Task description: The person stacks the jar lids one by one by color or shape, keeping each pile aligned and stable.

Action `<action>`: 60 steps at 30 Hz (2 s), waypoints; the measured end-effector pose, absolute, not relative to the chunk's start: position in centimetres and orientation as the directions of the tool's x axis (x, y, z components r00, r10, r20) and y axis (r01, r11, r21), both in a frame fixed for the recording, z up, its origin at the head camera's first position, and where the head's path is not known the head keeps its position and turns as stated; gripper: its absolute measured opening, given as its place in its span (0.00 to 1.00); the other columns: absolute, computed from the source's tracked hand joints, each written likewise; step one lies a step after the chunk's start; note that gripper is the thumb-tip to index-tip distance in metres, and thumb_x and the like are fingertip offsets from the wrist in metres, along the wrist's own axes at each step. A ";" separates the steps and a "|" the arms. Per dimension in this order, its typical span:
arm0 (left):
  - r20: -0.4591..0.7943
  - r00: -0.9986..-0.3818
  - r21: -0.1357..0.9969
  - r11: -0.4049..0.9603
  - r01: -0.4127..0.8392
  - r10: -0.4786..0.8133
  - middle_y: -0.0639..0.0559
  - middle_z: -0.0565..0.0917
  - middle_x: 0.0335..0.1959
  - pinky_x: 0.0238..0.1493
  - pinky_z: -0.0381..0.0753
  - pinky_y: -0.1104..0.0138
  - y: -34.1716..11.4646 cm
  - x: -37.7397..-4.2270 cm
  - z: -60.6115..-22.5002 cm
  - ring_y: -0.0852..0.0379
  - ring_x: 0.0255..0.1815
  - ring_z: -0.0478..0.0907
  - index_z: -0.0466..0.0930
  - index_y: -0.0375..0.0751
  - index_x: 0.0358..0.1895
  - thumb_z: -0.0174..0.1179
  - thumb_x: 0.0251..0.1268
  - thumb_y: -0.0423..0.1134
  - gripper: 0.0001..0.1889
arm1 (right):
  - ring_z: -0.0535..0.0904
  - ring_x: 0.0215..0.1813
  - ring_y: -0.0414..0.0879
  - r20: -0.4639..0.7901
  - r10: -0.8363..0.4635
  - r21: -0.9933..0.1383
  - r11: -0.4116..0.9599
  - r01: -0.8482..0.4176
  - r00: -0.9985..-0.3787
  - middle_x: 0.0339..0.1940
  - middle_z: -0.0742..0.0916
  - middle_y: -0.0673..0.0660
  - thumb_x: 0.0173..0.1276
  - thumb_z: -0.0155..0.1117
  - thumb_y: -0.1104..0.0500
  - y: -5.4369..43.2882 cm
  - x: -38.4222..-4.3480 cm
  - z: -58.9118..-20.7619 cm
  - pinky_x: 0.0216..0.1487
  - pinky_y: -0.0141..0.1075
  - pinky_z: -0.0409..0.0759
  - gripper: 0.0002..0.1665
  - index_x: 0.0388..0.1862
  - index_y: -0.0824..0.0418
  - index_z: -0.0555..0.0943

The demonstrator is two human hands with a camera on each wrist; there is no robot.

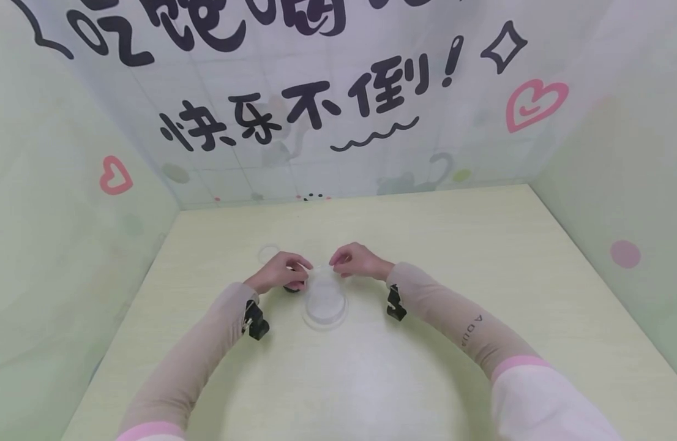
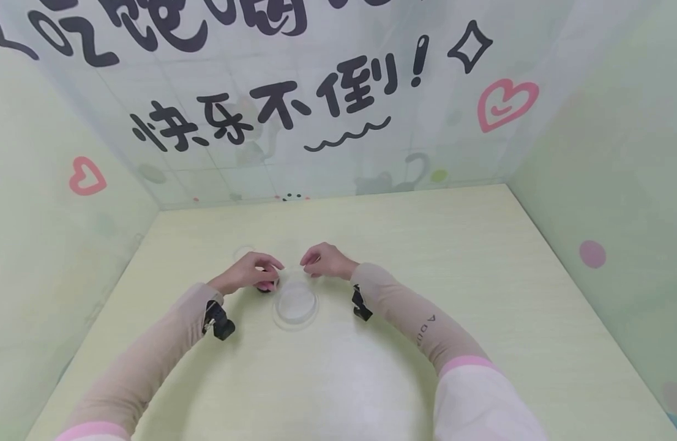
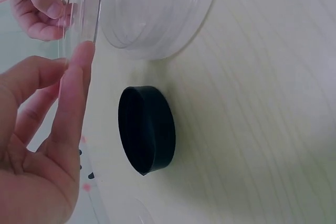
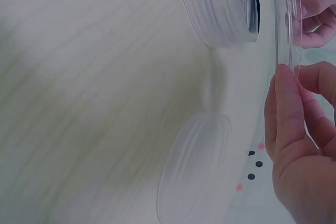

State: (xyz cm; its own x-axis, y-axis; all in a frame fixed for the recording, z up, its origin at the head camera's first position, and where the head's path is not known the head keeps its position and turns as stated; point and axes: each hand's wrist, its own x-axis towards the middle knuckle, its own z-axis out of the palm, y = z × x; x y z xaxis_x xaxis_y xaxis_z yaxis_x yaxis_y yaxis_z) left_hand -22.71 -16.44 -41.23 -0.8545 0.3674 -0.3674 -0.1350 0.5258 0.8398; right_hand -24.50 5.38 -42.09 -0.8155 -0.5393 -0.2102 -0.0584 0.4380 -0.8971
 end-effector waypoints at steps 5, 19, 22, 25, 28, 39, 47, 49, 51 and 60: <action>-0.351 -0.842 0.853 0.510 -0.107 0.410 0.36 0.78 0.33 0.32 0.80 0.62 -17.0 -22.4 -41.7 0.54 0.25 0.79 0.74 0.28 0.48 0.55 0.58 0.28 0.14 | 0.79 0.34 0.47 -0.195 -0.573 -0.900 0.427 -0.086 -0.796 0.35 0.82 0.59 0.58 0.58 0.68 5.3 -24.3 -42.5 0.36 0.33 0.79 0.11 0.41 0.70 0.77; -0.358 -0.818 0.856 0.508 -0.094 0.450 0.45 0.77 0.26 0.31 0.80 0.63 -17.1 -21.9 -42.0 0.55 0.25 0.79 0.75 0.30 0.46 0.55 0.57 0.28 0.13 | 0.80 0.33 0.46 -0.245 -0.574 -0.886 0.460 -0.060 -0.782 0.30 0.83 0.56 0.57 0.60 0.67 5.4 -23.7 -42.9 0.38 0.36 0.79 0.08 0.37 0.67 0.79; -0.355 -0.813 0.859 0.505 -0.089 0.461 0.45 0.77 0.26 0.31 0.80 0.63 -17.1 -21.7 -42.1 0.54 0.25 0.79 0.75 0.30 0.46 0.55 0.57 0.28 0.13 | 0.79 0.32 0.44 -0.258 -0.575 -0.882 0.469 -0.054 -0.776 0.29 0.83 0.55 0.57 0.60 0.67 5.4 -23.6 -43.0 0.37 0.35 0.79 0.07 0.36 0.66 0.79; -0.355 -0.813 0.859 0.504 -0.089 0.462 0.45 0.78 0.26 0.31 0.80 0.62 -17.0 -21.5 -42.1 0.54 0.25 0.79 0.75 0.29 0.46 0.55 0.56 0.28 0.13 | 0.79 0.32 0.44 -0.255 -0.581 -0.881 0.468 -0.061 -0.773 0.29 0.83 0.55 0.57 0.61 0.67 5.4 -23.5 -43.1 0.36 0.34 0.79 0.07 0.36 0.66 0.79; -0.357 -0.810 0.858 0.507 -0.087 0.465 0.44 0.78 0.27 0.31 0.80 0.62 -17.0 -21.4 -42.2 0.53 0.26 0.80 0.75 0.30 0.46 0.55 0.56 0.28 0.13 | 0.79 0.31 0.44 -0.247 -0.592 -0.882 0.466 -0.076 -0.767 0.28 0.83 0.56 0.56 0.61 0.67 5.5 -23.5 -43.2 0.36 0.33 0.79 0.07 0.35 0.66 0.79; -0.358 -0.796 0.859 0.507 -0.076 0.488 0.46 0.78 0.25 0.30 0.79 0.65 -16.9 -21.2 -42.7 0.55 0.25 0.79 0.75 0.29 0.46 0.55 0.56 0.27 0.13 | 0.79 0.31 0.42 -0.240 -0.612 -0.885 0.457 -0.090 -0.753 0.29 0.84 0.56 0.56 0.60 0.68 5.6 -23.4 -43.4 0.35 0.32 0.78 0.07 0.35 0.67 0.79; -0.353 -0.791 0.856 0.515 -0.058 0.499 0.45 0.80 0.24 0.28 0.78 0.67 -16.6 -21.3 -43.3 0.56 0.25 0.79 0.76 0.28 0.44 0.56 0.54 0.27 0.12 | 0.79 0.30 0.42 -0.235 -0.620 -0.881 0.461 -0.105 -0.749 0.29 0.84 0.58 0.55 0.59 0.70 5.5 -23.3 -43.5 0.35 0.31 0.78 0.07 0.34 0.69 0.79; -0.356 -0.793 0.852 0.519 -0.059 0.494 0.46 0.80 0.24 0.28 0.78 0.67 -16.6 -21.3 -43.4 0.56 0.25 0.79 0.76 0.29 0.43 0.57 0.54 0.27 0.12 | 0.78 0.29 0.41 -0.231 -0.623 -0.882 0.458 -0.109 -0.747 0.28 0.84 0.58 0.55 0.59 0.70 5.5 -23.3 -43.6 0.34 0.31 0.78 0.07 0.34 0.69 0.79; -0.357 -0.796 0.852 0.521 -0.061 0.490 0.46 0.80 0.24 0.28 0.78 0.67 -16.6 -21.3 -43.4 0.57 0.24 0.78 0.76 0.29 0.43 0.57 0.54 0.27 0.12 | 0.78 0.29 0.41 -0.225 -0.625 -0.884 0.453 -0.113 -0.748 0.28 0.84 0.58 0.55 0.59 0.70 5.5 -23.3 -43.7 0.34 0.31 0.78 0.07 0.34 0.69 0.79; -0.330 -0.800 0.868 0.493 -0.049 0.501 0.42 0.80 0.26 0.28 0.78 0.67 -16.6 -21.2 -43.5 0.56 0.25 0.79 0.75 0.26 0.45 0.57 0.55 0.28 0.14 | 0.78 0.29 0.42 -0.225 -0.624 -0.887 0.449 -0.108 -0.748 0.28 0.84 0.58 0.55 0.58 0.71 5.5 -23.2 -43.6 0.34 0.31 0.78 0.07 0.33 0.69 0.79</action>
